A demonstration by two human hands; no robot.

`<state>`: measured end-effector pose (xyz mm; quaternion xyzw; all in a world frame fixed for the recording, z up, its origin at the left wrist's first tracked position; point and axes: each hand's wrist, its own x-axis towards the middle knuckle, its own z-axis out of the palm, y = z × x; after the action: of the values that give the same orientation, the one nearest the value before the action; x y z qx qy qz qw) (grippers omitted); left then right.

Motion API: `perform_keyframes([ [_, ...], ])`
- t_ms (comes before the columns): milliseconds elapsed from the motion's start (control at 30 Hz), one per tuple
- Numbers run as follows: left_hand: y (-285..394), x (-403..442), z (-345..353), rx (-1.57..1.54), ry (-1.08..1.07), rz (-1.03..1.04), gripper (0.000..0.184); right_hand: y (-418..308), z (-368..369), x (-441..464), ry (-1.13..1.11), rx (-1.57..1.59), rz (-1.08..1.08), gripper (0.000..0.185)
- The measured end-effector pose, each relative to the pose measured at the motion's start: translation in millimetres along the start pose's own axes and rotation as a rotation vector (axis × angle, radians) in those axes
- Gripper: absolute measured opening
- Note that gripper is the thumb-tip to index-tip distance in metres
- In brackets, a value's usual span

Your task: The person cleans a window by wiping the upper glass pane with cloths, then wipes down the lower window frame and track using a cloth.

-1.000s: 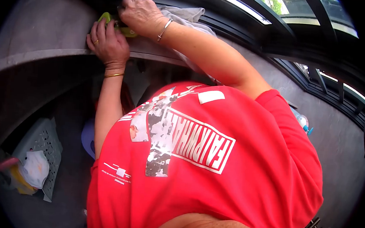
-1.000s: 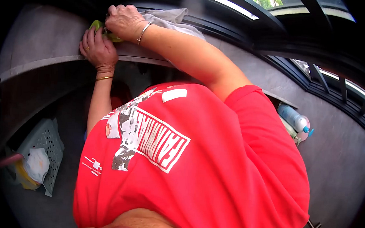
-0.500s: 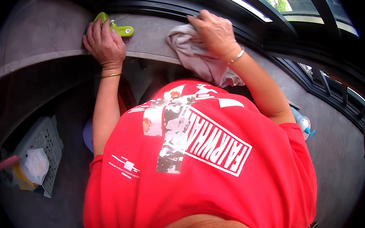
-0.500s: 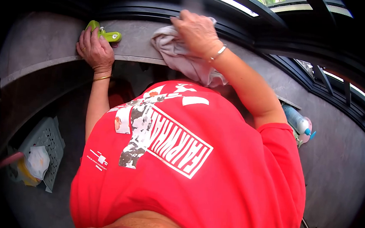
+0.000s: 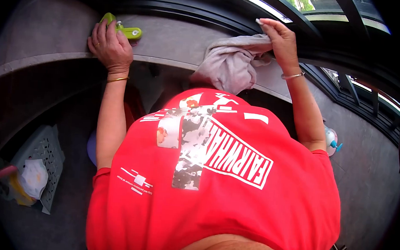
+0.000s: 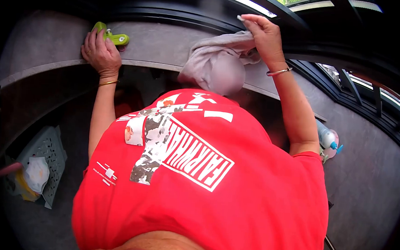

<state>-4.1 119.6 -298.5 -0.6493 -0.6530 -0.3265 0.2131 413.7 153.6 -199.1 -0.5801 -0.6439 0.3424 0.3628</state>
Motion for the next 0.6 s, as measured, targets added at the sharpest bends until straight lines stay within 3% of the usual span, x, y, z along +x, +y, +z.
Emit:
perform_keyframes([
  [100,1,-3,-1,-0.176,0.100,-0.039,0.040,-27,12,6,-0.019,0.166,0.014,0.018],
  [167,8,-3,-14,-0.057,0.219,0.081,0.048,-36,20,10,-0.095,0.800,0.187,0.021],
  [200,19,-6,-25,-0.064,0.186,0.122,0.052,-30,21,14,-0.155,0.919,0.226,0.025],
  [300,70,-15,-47,-0.468,0.020,0.376,0.053,-14,22,21,-0.348,1.247,0.325,0.026],
  [367,108,-15,-56,-0.704,-0.266,0.546,0.043,-10,28,24,-0.398,1.314,0.364,0.026],
  [433,139,-20,-45,-0.856,-0.431,0.638,0.046,-6,35,28,-0.448,1.323,0.378,0.030],
  [533,167,-12,-43,-0.813,-0.472,0.653,0.047,-18,49,31,-0.481,1.320,0.393,0.025],
  [600,179,-16,-32,-0.740,-0.419,0.527,0.034,-23,57,33,-0.469,1.282,0.383,0.026],
])
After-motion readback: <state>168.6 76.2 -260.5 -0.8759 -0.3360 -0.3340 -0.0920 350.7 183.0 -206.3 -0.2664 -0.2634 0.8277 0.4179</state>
